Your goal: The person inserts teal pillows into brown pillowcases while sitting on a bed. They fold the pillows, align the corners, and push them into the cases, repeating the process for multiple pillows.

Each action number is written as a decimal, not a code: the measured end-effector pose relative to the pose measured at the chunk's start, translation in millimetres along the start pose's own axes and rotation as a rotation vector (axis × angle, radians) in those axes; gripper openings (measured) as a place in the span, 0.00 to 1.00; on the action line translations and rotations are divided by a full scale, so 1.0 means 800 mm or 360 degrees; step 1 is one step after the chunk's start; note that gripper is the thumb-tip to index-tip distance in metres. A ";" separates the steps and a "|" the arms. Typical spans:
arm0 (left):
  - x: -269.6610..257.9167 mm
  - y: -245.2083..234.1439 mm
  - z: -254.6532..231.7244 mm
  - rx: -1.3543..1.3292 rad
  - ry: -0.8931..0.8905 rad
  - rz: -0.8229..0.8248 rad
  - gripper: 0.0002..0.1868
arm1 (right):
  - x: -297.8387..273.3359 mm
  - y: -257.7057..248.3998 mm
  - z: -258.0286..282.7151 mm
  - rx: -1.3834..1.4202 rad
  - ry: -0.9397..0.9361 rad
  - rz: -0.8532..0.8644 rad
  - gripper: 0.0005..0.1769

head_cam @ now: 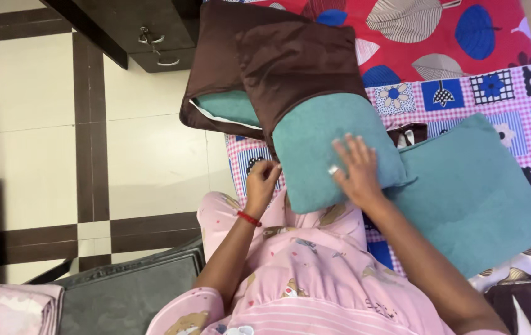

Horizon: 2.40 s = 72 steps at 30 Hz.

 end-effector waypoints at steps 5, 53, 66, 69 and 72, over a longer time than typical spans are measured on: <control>0.027 0.044 0.033 -0.0553 -0.0312 -0.0116 0.14 | -0.008 -0.042 0.106 0.0162 -0.0507 0.0216 0.67; -0.014 0.019 -0.111 0.0464 0.1077 0.0453 0.30 | 0.049 -0.065 -0.163 0.0616 0.0588 -0.1135 0.17; -0.048 0.024 -0.113 0.0482 0.0828 0.0238 0.35 | 0.087 0.080 -0.304 0.1531 0.2003 0.0251 0.25; -0.075 0.063 -0.167 0.0340 0.1098 0.0459 0.45 | 0.093 0.078 -0.295 0.1410 0.1755 0.0186 0.24; -0.094 0.115 -0.218 0.0752 0.1410 0.0519 0.52 | 0.122 0.060 -0.255 0.1069 0.0982 -0.0008 0.20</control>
Point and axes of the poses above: each hand's wrist, its own x-axis towards the middle knuckle, its own y-axis out of the palm, z = x × y, the point moved 3 cm from there along x, towards the middle knuckle, and after that the axes turned 13 degrees about -z, right-handed, at the moved point
